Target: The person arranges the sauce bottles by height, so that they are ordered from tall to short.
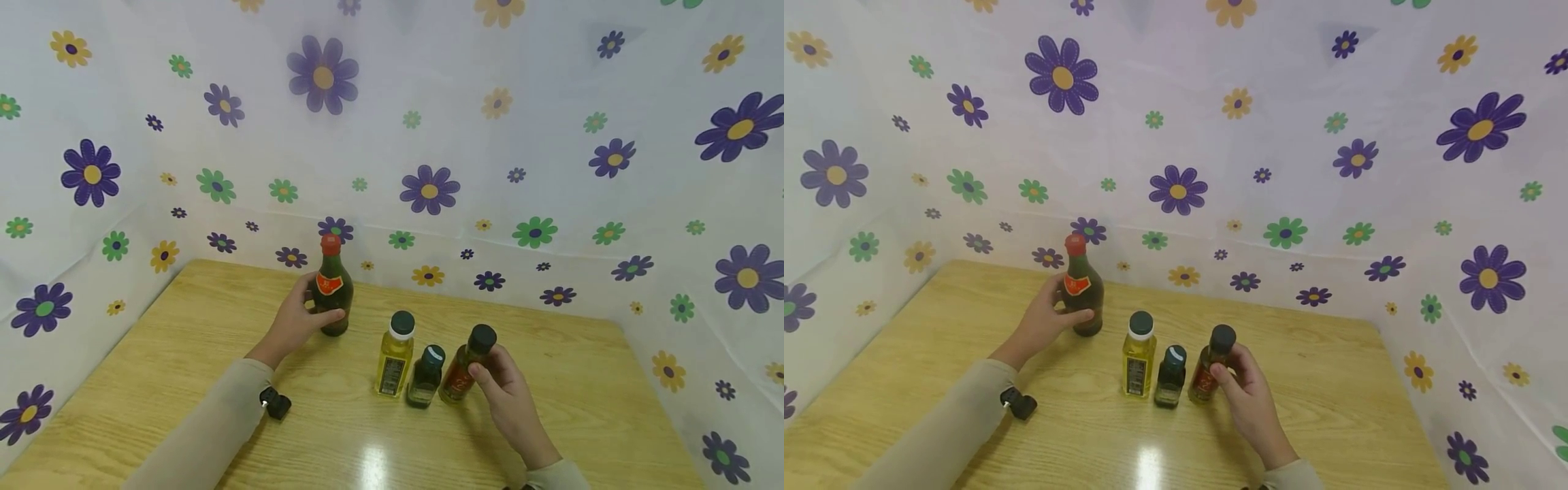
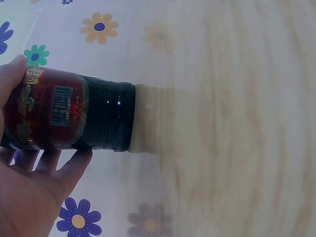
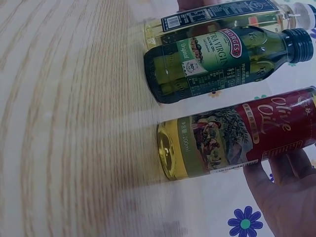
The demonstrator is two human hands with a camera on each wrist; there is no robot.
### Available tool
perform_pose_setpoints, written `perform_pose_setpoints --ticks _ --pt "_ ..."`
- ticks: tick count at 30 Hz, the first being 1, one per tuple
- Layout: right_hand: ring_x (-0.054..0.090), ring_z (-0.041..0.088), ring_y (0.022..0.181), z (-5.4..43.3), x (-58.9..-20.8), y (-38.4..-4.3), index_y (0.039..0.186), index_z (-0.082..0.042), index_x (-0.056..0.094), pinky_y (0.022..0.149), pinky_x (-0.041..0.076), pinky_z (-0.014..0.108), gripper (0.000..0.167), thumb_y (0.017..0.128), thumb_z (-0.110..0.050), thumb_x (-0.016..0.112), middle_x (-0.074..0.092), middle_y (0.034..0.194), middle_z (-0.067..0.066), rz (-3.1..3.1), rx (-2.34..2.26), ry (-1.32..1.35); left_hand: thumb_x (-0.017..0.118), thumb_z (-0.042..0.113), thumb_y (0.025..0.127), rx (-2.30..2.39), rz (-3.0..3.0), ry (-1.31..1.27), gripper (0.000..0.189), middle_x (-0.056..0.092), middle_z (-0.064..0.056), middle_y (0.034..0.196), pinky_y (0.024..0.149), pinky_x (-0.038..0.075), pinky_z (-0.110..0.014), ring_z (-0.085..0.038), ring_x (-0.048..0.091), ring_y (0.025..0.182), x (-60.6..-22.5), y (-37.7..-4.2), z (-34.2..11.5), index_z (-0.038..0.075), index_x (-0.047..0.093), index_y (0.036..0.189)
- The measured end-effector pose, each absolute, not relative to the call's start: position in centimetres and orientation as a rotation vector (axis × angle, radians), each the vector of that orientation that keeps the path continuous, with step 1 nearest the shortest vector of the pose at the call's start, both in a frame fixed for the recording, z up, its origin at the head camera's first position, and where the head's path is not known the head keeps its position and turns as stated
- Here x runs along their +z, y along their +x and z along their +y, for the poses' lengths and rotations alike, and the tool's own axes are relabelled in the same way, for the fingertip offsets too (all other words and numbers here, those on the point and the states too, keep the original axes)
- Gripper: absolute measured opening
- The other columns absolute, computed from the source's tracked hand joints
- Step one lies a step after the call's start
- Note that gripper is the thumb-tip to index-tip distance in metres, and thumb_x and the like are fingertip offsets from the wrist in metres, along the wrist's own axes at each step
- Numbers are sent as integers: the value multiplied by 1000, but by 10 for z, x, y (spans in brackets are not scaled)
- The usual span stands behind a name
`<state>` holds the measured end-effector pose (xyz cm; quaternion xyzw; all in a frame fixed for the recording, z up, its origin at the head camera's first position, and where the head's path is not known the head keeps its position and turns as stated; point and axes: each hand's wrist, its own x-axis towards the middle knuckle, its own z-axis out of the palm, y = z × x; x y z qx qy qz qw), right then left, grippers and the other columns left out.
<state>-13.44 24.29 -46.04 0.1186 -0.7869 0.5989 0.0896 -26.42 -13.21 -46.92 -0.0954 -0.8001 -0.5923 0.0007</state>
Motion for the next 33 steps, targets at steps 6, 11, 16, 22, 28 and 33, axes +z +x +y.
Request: perform_pose_setpoints --ticks 6,11,16,22,28,33 --pt "61 5 118 242 -460 -136 135 -1 55 97 50 16 29 106 -4 55 64 124 -2 -2341 1773 355 88 29 86 -1874 -2480 -294 89 49 -10 152 113 39 -65 -39 49 136 -471 -262 -132 19 36 157" --pt "61 5 117 241 -460 -136 135 0 54 97 50 16 30 106 -3 55 64 124 -3 -2339 1769 349 87 33 86 -1873 -2474 -290 109 33 -14 164 119 31 -62 -40 34 149 -471 -259 -131 20 15 166" --pt "61 4 119 241 -459 -136 137 -1 54 98 49 15 30 106 -5 55 64 125 -4 -2344 1772 335 86 35 87 -1801 -2417 -293 117 19 -12 171 125 24 -55 -32 22 156 -458 -248 -132 24 2 167" --pt "60 3 119 241 -458 -134 137 -1 54 98 48 14 30 107 -6 55 64 125 -4 -2346 1769 304 82 31 91 -1752 -2291 -337 100 28 -6 168 125 26 -49 -27 28 155 -436 -228 -133 21 16 166" --pt "61 4 120 241 -459 -133 137 0 55 99 49 15 31 107 -5 55 64 126 -4 -2337 1786 329 87 16 86 -1580 -2190 -457 84 45 -4 157 122 32 -54 -25 39 148 -421 -201 -125 15 41 156" --pt "61 4 120 240 -460 -134 137 0 55 99 49 15 31 107 -6 54 64 125 -4 -2330 1800 327 89 9 82 -1480 -2151 -630 75 54 -10 146 116 41 -50 -27 49 139 -414 -182 -109 7 51 147"
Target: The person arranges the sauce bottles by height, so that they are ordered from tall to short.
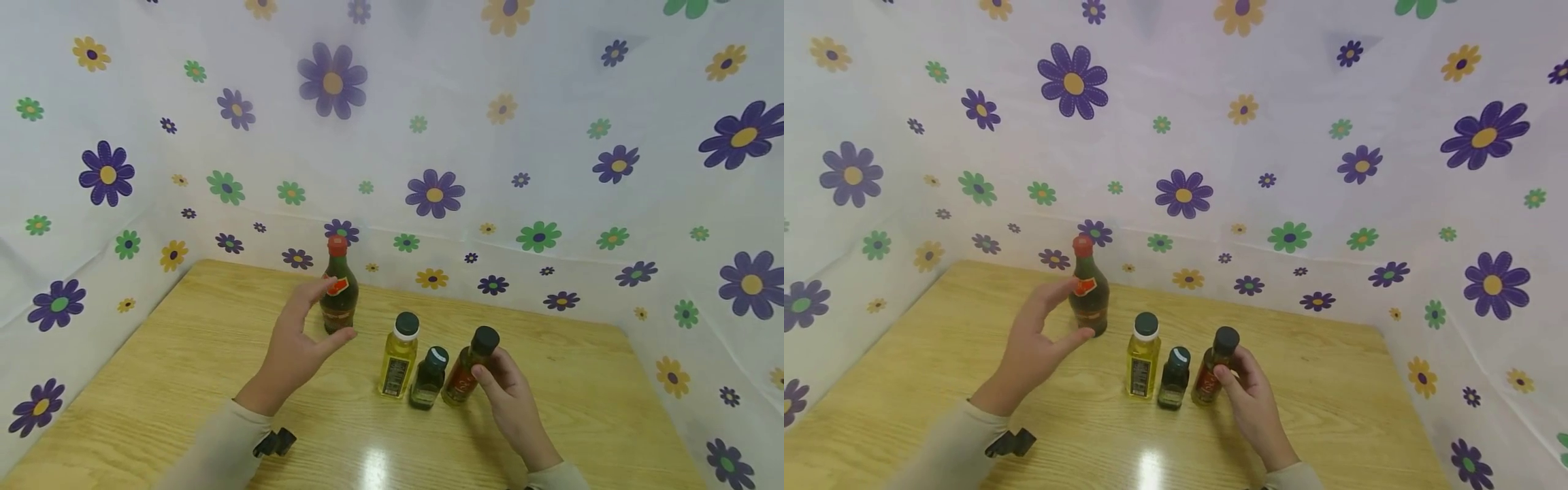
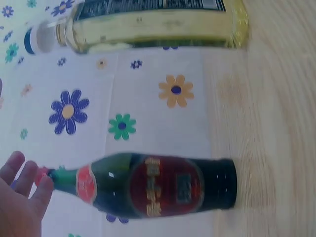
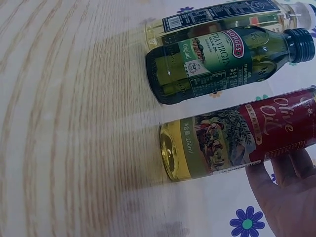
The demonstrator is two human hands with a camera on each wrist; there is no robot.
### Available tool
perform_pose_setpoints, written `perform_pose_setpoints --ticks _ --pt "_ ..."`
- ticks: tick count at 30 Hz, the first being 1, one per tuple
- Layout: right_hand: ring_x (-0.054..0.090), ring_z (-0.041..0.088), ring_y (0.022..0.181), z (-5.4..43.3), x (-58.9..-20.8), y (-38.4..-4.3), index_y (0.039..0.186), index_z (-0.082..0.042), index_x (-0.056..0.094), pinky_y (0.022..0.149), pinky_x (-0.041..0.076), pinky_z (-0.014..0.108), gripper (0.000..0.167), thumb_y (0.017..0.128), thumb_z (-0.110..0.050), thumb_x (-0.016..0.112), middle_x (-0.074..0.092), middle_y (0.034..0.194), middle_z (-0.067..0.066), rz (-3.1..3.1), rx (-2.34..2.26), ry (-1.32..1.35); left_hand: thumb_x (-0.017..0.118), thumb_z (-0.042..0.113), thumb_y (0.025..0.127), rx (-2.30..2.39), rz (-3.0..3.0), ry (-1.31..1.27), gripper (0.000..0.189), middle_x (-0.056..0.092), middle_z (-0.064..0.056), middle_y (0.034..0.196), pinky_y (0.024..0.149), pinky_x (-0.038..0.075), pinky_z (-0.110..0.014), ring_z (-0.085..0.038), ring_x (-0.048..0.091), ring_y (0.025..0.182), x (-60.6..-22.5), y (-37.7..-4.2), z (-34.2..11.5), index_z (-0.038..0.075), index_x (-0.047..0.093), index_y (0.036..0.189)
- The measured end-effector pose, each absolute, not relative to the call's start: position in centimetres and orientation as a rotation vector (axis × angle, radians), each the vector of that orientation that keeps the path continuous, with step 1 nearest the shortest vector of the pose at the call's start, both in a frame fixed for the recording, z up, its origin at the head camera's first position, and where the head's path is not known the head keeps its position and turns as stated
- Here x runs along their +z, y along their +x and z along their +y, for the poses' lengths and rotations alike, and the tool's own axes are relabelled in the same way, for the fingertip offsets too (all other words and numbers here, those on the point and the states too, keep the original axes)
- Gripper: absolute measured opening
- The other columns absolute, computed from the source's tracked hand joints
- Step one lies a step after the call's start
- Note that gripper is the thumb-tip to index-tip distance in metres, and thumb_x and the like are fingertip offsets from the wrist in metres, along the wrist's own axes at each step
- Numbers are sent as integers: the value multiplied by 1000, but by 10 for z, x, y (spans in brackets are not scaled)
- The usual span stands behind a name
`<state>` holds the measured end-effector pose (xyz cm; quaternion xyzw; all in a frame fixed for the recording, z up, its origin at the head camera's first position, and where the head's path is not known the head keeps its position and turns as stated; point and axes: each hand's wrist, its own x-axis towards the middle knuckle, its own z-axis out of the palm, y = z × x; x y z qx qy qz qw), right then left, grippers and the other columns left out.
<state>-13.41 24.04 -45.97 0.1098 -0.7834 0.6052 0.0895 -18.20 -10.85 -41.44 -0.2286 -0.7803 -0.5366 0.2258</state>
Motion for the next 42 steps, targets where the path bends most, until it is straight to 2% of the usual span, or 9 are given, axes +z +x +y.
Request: perform_pose_setpoints --ticks 5,7,9,12,18,26,31,42 --pt "61 4 120 241 -461 -134 138 0 54 99 49 15 31 107 -6 54 64 126 -3 -2333 1790 321 88 15 85 -1638 -2217 -713 80 54 0 149 115 43 -49 -26 52 138 -416 -172 -93 24 46 153" --pt "60 4 121 241 -460 -134 139 -1 55 99 49 15 32 107 -7 54 64 127 -2 -2338 1785 315 87 19 86 -1724 -2266 -745 85 52 4 151 115 41 -55 -25 50 140 -417 -169 -88 31 40 155" --pt "60 4 121 241 -460 -134 139 -2 55 99 49 15 32 108 -8 54 64 127 -1 -2342 1780 312 87 22 86 -1801 -2300 -790 88 48 5 154 117 40 -53 -22 47 143 -418 -167 -82 34 36 157" --pt "60 4 122 241 -459 -134 140 -2 55 99 48 15 33 108 -8 54 63 128 -1 -2344 1771 313 84 25 89 -1840 -2341 -849 82 46 6 156 118 40 -50 -22 44 144 -421 -166 -72 30 39 157" --pt "61 4 121 241 -461 -133 140 -2 55 98 49 15 33 107 -7 55 64 127 -2 -2338 1772 312 78 31 94 -1848 -2393 -849 65 52 6 150 114 43 -56 -25 49 140 -427 -167 -55 24 49 152" --pt "61 3 120 240 -462 -134 138 -1 56 98 49 15 32 106 -6 56 65 125 -4 -2321 1783 309 86 23 87 -1928 -2434 -716 70 56 8 142 109 49 -52 -20 53 133 -430 -167 -40 27 52 148" --pt "61 4 119 240 -462 -134 137 0 56 98 49 15 31 106 -5 56 65 124 -5 -2314 1784 320 88 17 84 -1923 -2451 -654 69 58 7 138 107 51 -52 -20 55 130 -431 -166 -36 26 54 145" --pt "62 4 119 240 -462 -134 136 -1 57 99 49 15 31 106 -5 56 65 125 -4 -2320 1770 307 88 33 84 -1872 -2516 -565 71 62 6 133 105 53 -47 -20 58 127 -438 -166 -33 21 53 145"
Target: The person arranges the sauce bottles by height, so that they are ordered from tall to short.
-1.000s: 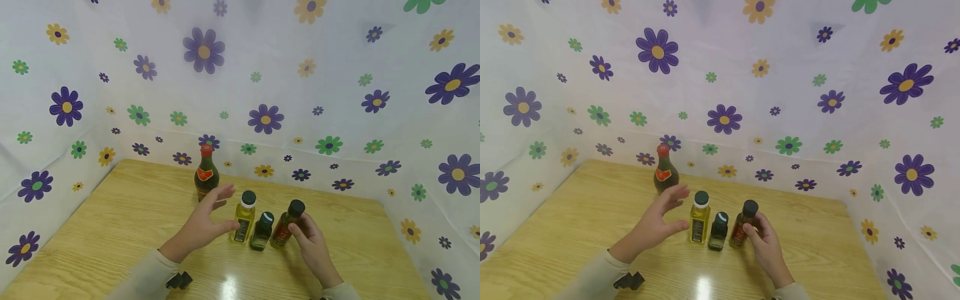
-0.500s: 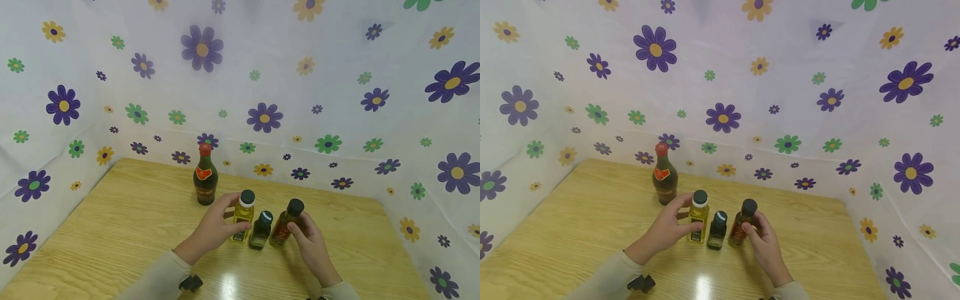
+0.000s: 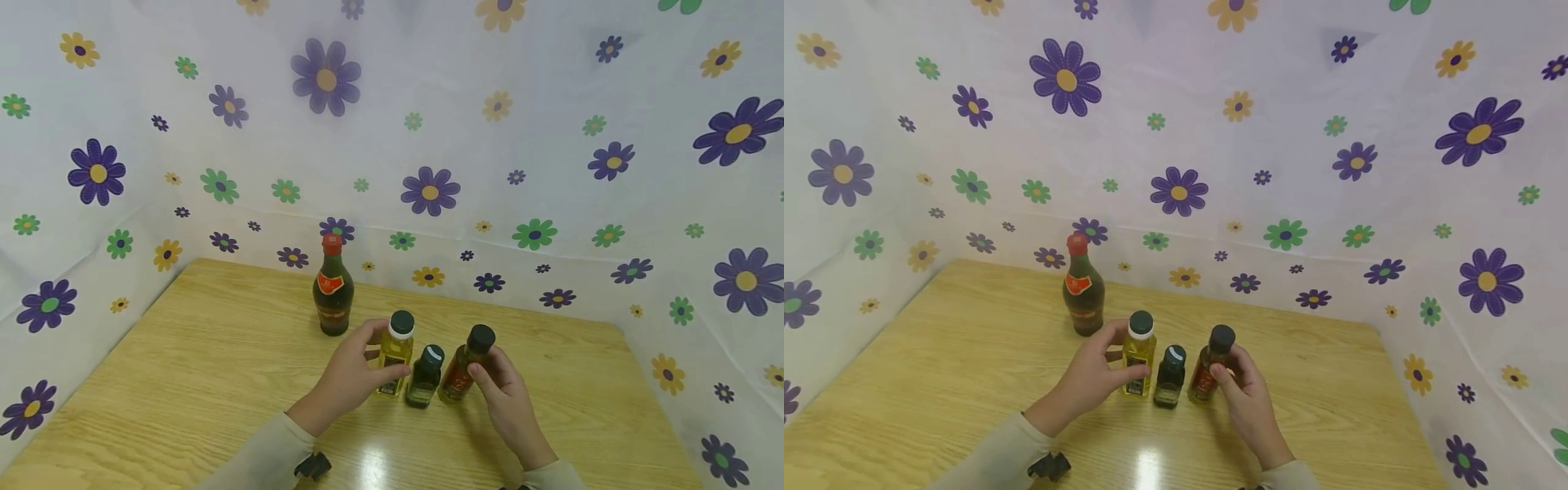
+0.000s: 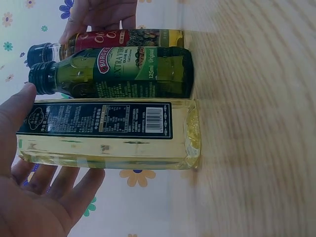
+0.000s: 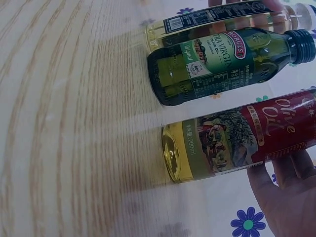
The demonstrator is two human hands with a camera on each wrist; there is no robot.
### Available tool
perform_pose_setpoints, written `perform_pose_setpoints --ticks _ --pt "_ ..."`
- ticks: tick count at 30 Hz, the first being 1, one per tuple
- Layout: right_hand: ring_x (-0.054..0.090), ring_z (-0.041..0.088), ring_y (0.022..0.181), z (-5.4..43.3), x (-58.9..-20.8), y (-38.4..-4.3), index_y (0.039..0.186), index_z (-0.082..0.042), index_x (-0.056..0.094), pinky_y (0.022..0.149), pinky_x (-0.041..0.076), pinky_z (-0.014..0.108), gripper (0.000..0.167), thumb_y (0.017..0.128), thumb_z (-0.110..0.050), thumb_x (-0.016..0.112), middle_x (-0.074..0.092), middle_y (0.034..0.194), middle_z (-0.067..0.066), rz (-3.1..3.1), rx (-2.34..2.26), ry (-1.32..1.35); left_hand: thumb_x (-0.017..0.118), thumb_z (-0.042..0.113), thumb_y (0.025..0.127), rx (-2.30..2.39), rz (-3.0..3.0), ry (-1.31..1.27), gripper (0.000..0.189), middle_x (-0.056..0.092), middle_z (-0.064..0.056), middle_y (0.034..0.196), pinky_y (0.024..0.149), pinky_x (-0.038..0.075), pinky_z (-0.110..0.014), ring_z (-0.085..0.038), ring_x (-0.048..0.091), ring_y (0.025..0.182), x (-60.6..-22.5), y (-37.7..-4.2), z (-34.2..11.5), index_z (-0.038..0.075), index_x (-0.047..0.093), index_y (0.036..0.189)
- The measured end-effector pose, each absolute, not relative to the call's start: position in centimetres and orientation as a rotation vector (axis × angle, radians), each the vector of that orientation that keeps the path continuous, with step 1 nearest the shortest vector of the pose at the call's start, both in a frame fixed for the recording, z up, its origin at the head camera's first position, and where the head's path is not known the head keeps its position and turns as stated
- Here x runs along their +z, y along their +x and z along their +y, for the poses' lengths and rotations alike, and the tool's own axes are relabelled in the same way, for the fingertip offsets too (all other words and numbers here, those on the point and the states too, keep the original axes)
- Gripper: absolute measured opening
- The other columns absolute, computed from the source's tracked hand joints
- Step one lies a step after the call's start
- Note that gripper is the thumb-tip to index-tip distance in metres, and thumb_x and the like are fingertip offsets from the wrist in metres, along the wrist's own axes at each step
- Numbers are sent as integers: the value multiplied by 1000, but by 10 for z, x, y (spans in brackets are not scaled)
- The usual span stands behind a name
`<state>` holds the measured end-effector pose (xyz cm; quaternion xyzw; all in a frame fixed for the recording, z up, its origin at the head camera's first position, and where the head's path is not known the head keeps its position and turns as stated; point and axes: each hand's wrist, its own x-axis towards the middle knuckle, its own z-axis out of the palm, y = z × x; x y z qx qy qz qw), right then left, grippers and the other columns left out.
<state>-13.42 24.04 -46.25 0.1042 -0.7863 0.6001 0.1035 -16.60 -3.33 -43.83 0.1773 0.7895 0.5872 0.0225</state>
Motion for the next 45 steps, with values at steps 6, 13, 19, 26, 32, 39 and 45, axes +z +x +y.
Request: perform_pose_setpoints --ticks 6,13,19,26,32,39,45 --pt "61 4 120 240 -462 -134 137 -2 57 99 49 15 31 106 -5 55 65 126 -2 -2317 1764 313 89 30 83 1859 2465 493 68 62 5 129 103 54 -47 -21 58 124 -439 -165 -31 19 55 141" --pt "60 4 122 241 -463 -135 138 -2 56 99 49 15 32 106 -5 56 65 128 -3 -2319 1771 306 90 27 82 1906 2482 431 62 62 6 124 100 56 -46 -17 59 118 -440 -163 -28 19 57 134" --pt "61 3 122 241 -465 -136 137 -3 57 99 49 15 31 106 -6 56 65 128 -3 -2323 1763 303 90 28 82 1919 2483 437 60 63 5 122 98 56 -47 -20 59 117 -442 -164 -28 17 60 132" --pt "61 3 120 241 -466 -135 136 -2 58 99 49 15 30 106 -4 56 66 125 -5 -2309 1754 318 91 31 80 1944 2491 418 58 63 6 121 96 58 -43 -17 60 115 -445 -164 -29 20 62 129" --pt "61 4 120 241 -467 -135 137 -2 57 99 49 15 31 106 -4 55 66 126 -4 -2307 1756 324 92 29 79 1985 2516 388 56 63 6 119 96 58 -46 -17 60 113 -446 -167 -30 21 64 128" --pt "61 3 120 241 -466 -135 137 -2 57 99 49 15 31 106 -4 55 66 126 -5 -2304 1767 316 92 23 79 2017 2588 388 56 62 7 121 98 57 -51 -18 61 114 -447 -174 -31 21 64 128" --pt "62 4 120 241 -466 -135 136 -2 58 99 49 16 31 106 -4 56 66 125 -5 -2301 1769 309 87 25 84 1990 2667 406 56 61 3 124 96 59 -45 -19 61 116 -447 -181 -34 15 61 133"
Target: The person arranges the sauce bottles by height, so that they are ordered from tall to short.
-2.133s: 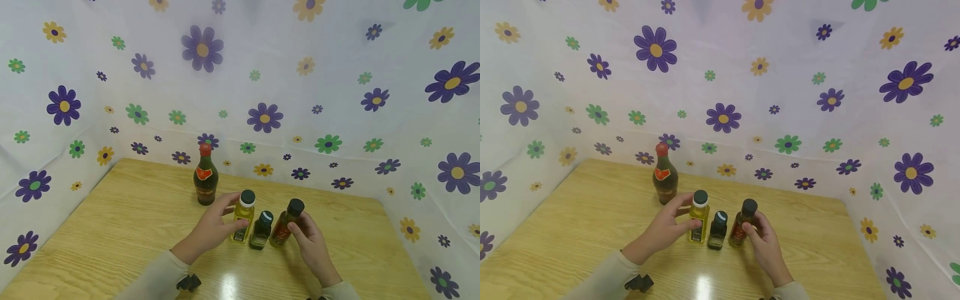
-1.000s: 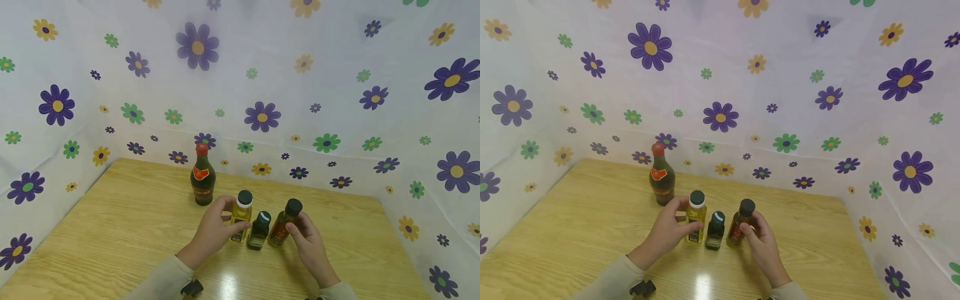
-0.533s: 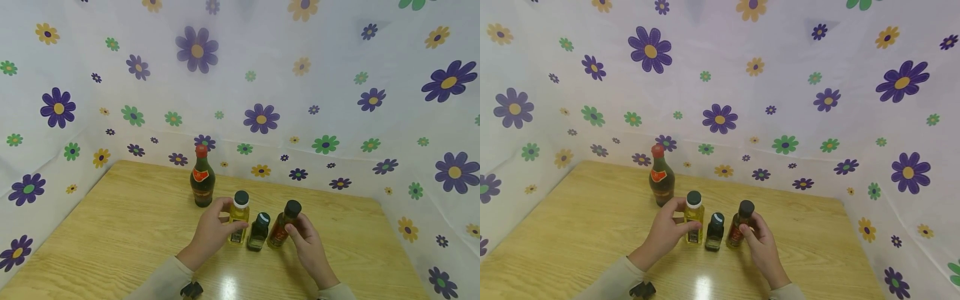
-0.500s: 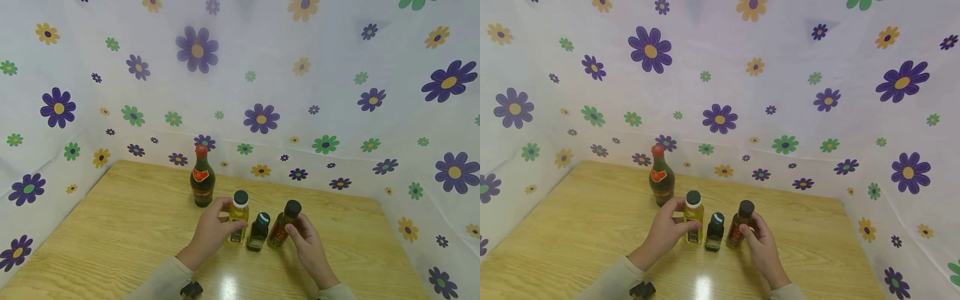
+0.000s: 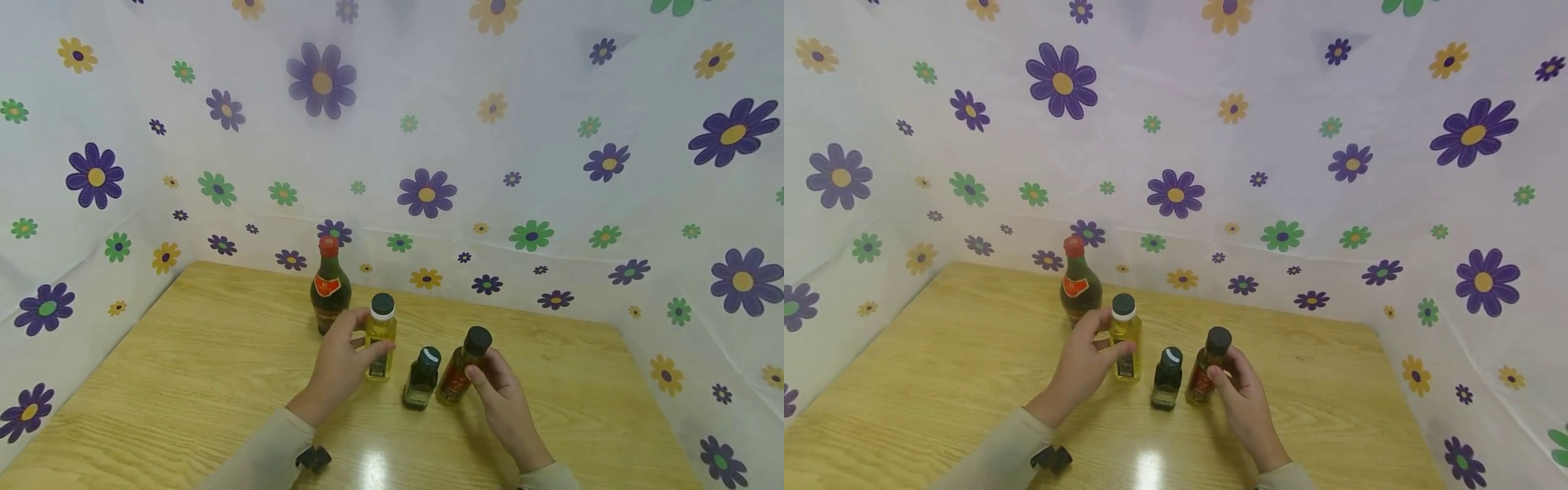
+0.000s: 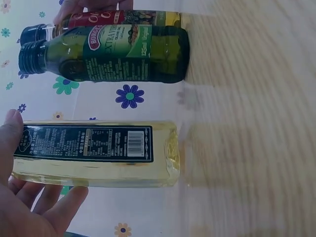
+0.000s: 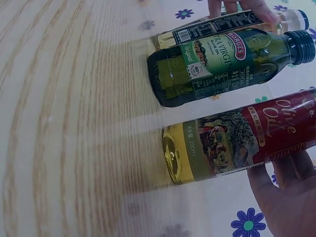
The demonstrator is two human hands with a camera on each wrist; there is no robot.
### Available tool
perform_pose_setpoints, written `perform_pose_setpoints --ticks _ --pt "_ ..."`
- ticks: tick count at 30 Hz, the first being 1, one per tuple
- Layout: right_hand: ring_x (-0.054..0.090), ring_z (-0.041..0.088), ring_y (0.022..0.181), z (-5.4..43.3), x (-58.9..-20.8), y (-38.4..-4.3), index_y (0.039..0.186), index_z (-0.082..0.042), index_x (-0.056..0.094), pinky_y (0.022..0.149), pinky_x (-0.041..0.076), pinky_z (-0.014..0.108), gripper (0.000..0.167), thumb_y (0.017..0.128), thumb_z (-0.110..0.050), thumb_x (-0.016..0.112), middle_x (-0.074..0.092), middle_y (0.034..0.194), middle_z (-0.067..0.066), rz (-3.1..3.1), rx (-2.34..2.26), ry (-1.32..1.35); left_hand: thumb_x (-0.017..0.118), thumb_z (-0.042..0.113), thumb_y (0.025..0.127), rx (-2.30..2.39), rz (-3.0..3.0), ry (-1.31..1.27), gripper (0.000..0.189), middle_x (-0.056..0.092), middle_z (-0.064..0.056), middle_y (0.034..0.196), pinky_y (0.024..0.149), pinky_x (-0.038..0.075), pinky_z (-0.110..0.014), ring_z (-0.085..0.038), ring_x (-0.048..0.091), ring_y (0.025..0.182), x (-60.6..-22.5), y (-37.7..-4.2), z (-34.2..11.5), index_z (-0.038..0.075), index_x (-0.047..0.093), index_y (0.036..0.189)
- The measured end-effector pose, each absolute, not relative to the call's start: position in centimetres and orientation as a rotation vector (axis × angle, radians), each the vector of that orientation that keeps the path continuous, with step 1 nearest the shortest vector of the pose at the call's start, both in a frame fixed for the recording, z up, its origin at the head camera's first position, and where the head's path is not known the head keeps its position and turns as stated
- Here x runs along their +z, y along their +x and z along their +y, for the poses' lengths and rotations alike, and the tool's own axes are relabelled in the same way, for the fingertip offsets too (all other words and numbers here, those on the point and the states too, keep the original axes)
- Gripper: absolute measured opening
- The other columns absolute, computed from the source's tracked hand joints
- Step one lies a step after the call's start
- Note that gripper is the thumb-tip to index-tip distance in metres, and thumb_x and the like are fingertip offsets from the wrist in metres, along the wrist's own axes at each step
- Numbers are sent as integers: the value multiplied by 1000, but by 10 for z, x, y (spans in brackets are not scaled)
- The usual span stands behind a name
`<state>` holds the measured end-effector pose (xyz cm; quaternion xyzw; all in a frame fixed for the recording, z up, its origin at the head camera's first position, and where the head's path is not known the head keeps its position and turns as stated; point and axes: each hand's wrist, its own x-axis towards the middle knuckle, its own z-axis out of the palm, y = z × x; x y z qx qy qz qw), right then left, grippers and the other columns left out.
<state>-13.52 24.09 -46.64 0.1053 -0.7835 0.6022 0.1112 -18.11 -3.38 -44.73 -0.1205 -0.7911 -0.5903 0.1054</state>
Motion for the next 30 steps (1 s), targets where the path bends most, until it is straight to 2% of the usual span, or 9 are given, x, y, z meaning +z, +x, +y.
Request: perform_pose_setpoints --ticks 4,14,23,30 --pt "61 4 120 241 -467 -135 136 -2 58 99 49 15 30 106 -4 55 66 126 -4 -2306 1772 311 85 26 86 -1697 -2348 -357 58 61 0 124 95 59 -45 -21 61 116 -448 -187 -34 12 59 136" --pt "61 4 120 241 -466 -135 136 -3 58 99 49 15 31 106 -4 56 66 126 -2 -2306 1751 330 79 26 92 -1606 -2376 -371 57 56 -1 129 104 53 -52 -23 58 125 -451 -199 -31 9 53 140" --pt "61 3 120 241 -467 -135 137 -2 57 99 49 15 31 106 -4 56 66 126 -2 -2302 1763 316 80 32 91 -1496 -2379 -370 57 58 1 127 103 55 -45 -18 60 120 -453 -205 -26 11 56 139" --pt "60 3 122 241 -466 -134 138 -3 57 99 48 15 32 106 -6 56 65 128 -1 -2307 1771 304 83 29 88 -1528 -2346 -321 58 58 0 124 102 55 -46 -19 60 117 -446 -208 -24 11 58 138"
